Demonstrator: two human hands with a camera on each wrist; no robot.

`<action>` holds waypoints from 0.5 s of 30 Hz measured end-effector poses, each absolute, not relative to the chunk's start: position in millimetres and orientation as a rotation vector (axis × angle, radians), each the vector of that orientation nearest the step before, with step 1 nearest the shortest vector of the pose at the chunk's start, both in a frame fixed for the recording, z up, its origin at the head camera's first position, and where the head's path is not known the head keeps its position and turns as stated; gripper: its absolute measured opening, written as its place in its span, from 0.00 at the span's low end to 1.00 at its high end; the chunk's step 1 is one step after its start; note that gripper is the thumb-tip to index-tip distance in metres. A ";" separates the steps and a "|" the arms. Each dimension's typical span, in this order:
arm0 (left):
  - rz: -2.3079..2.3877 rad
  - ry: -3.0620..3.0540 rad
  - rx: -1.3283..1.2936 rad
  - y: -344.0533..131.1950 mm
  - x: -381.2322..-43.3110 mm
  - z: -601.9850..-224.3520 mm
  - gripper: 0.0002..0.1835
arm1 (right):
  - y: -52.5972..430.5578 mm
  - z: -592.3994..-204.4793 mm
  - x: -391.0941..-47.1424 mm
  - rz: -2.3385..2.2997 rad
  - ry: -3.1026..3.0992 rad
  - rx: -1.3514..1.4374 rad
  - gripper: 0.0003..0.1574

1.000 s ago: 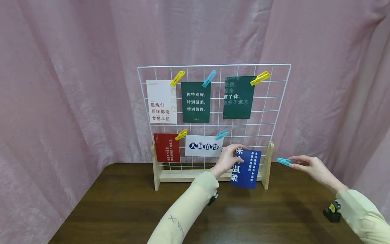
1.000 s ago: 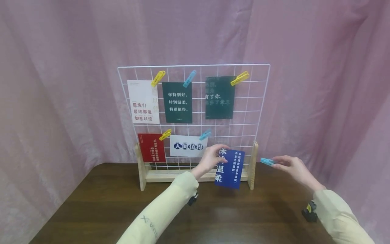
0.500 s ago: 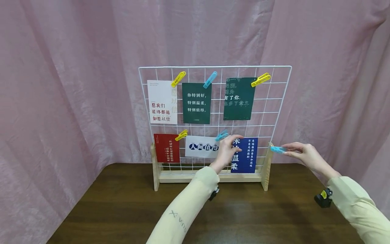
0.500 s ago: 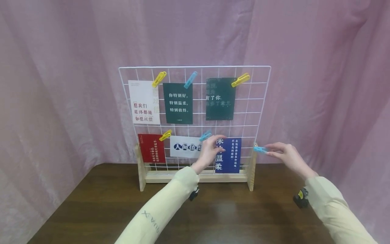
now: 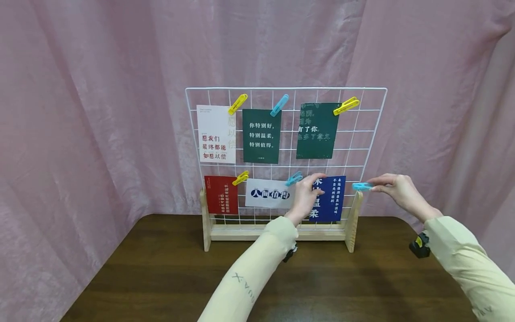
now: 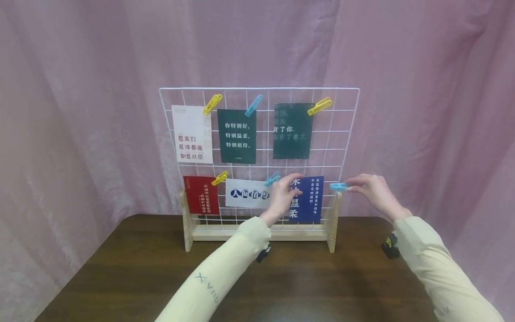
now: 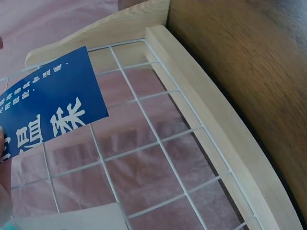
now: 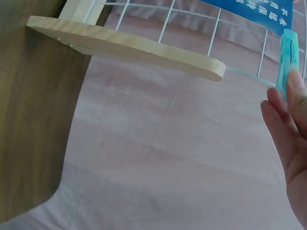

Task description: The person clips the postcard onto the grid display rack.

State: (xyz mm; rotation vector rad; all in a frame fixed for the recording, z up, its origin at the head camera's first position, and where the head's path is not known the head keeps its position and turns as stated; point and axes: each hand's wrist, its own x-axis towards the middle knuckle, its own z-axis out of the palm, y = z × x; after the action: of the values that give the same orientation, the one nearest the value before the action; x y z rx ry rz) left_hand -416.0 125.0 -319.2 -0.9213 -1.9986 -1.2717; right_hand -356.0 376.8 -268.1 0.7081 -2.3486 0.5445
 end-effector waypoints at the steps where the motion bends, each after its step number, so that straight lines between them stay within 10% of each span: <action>1: -1.269 -2.007 -0.914 125.8 -416.3 -318.5 0.24 | 376.0 -267.3 -357.5 0.519 -2.333 0.711 0.11; 15: -1.223 -2.025 -0.869 131.1 -416.3 -310.4 0.23 | 365.7 -256.8 -373.7 0.355 -2.180 0.716 0.10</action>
State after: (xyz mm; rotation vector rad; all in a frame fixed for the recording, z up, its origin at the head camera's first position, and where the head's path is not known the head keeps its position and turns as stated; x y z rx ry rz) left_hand -416.3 131.1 -310.4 -0.8693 -2.0249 -1.2234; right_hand -373.7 365.7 -256.8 0.7163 -2.1799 0.3552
